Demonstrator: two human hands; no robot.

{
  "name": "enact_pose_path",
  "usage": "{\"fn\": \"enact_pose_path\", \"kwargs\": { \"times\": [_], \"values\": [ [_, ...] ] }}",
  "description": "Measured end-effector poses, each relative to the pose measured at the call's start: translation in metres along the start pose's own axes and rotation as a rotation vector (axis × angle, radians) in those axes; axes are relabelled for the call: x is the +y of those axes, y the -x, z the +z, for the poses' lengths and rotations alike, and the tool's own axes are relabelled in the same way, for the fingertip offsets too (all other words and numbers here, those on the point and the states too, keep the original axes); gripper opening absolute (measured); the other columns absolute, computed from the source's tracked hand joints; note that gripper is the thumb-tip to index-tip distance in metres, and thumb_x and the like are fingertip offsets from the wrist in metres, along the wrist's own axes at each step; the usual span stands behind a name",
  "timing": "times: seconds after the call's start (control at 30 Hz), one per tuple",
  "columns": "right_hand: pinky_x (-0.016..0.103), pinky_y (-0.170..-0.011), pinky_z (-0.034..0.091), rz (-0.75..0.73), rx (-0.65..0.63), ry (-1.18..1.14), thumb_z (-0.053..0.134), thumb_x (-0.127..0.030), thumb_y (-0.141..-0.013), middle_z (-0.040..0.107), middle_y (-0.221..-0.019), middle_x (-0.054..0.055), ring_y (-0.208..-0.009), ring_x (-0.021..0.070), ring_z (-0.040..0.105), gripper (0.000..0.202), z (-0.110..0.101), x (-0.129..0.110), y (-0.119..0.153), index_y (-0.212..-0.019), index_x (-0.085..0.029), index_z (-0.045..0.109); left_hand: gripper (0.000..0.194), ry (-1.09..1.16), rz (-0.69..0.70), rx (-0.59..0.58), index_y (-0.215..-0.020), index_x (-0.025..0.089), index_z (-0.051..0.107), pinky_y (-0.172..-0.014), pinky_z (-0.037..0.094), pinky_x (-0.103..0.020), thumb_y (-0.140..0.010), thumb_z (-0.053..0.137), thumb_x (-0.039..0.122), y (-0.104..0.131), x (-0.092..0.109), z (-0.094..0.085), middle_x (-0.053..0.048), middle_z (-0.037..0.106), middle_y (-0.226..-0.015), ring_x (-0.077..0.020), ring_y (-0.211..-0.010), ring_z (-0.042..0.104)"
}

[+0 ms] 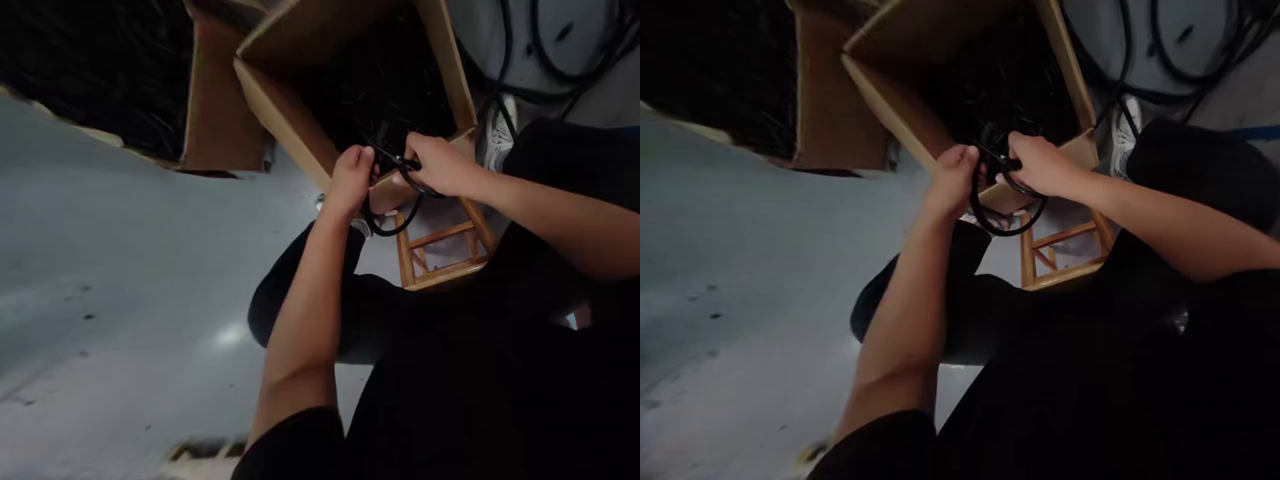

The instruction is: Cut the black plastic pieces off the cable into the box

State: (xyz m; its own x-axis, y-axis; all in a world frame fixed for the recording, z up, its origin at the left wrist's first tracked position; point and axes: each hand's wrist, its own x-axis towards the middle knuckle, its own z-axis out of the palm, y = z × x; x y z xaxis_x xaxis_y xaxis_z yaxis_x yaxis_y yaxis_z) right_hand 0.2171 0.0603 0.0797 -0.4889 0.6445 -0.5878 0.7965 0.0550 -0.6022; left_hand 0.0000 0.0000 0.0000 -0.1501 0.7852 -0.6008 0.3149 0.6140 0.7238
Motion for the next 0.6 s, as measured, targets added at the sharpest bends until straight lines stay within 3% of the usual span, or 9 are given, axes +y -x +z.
{"fn": "enact_pose_path", "kwargs": {
  "times": [0.17, 0.27, 0.37, 0.5, 0.6],
  "values": [
    [0.040, -0.092, 0.056, 0.003, -0.009, -0.023, 0.088, -0.028, -0.098, 0.081, -0.115, 0.009, -0.105, 0.0293, 0.076, 0.029, 0.000, 0.009, -0.005, -0.121, -0.019, 0.073, 0.025, 0.126, 0.028, 0.066, -0.096, 0.025, 0.063, -0.086, 0.062, -0.032, -0.114, 0.075, 0.036, -0.007, -0.010, -0.002, -0.002, 0.063, -0.084, -0.0205, -0.081, 0.069],
    [0.042, -0.095, 0.058, 0.018, -0.044, 0.010, 0.090, -0.024, -0.094, 0.080, -0.115, 0.008, -0.108, 0.0314, 0.076, 0.032, 0.000, 0.012, -0.005, -0.121, -0.021, 0.074, 0.030, 0.290, 0.011, 0.083, -0.101, 0.025, 0.063, -0.092, 0.068, -0.034, -0.113, 0.078, 0.048, -0.006, -0.010, -0.007, -0.004, 0.068, -0.096, -0.0218, -0.096, 0.074],
    [0.044, -0.099, 0.059, -0.031, -0.090, 0.024, 0.093, -0.026, -0.091, 0.078, -0.117, 0.008, -0.113, 0.0329, 0.076, 0.035, -0.001, 0.012, -0.003, -0.120, -0.022, 0.075, 0.031, 0.383, -0.028, 0.024, -0.101, 0.025, 0.065, -0.095, 0.072, -0.037, -0.109, 0.083, 0.048, -0.001, -0.005, -0.008, -0.005, 0.070, -0.102, -0.0236, -0.103, 0.076],
    [0.045, -0.099, 0.060, -0.059, -0.082, -0.008, 0.091, -0.036, -0.095, 0.078, -0.113, 0.007, -0.110, 0.0324, 0.076, 0.033, -0.001, 0.010, -0.002, -0.120, -0.023, 0.074, 0.026, 0.413, -0.055, -0.067, -0.108, 0.025, 0.068, -0.095, 0.073, -0.038, -0.108, 0.084, 0.045, 0.004, 0.000, -0.007, -0.007, 0.075, -0.109, -0.0241, -0.105, 0.079],
    [0.045, -0.098, 0.061, -0.015, -0.047, -0.046, 0.090, -0.042, -0.097, 0.079, -0.112, 0.008, -0.109, 0.0326, 0.076, 0.034, 0.000, 0.013, -0.004, -0.119, -0.023, 0.074, 0.025, 0.352, -0.070, -0.079, -0.108, 0.024, 0.067, -0.089, 0.071, -0.036, -0.109, 0.083, 0.044, 0.003, -0.002, -0.007, -0.007, 0.076, -0.100, -0.0226, -0.095, 0.078]
  ]
}}
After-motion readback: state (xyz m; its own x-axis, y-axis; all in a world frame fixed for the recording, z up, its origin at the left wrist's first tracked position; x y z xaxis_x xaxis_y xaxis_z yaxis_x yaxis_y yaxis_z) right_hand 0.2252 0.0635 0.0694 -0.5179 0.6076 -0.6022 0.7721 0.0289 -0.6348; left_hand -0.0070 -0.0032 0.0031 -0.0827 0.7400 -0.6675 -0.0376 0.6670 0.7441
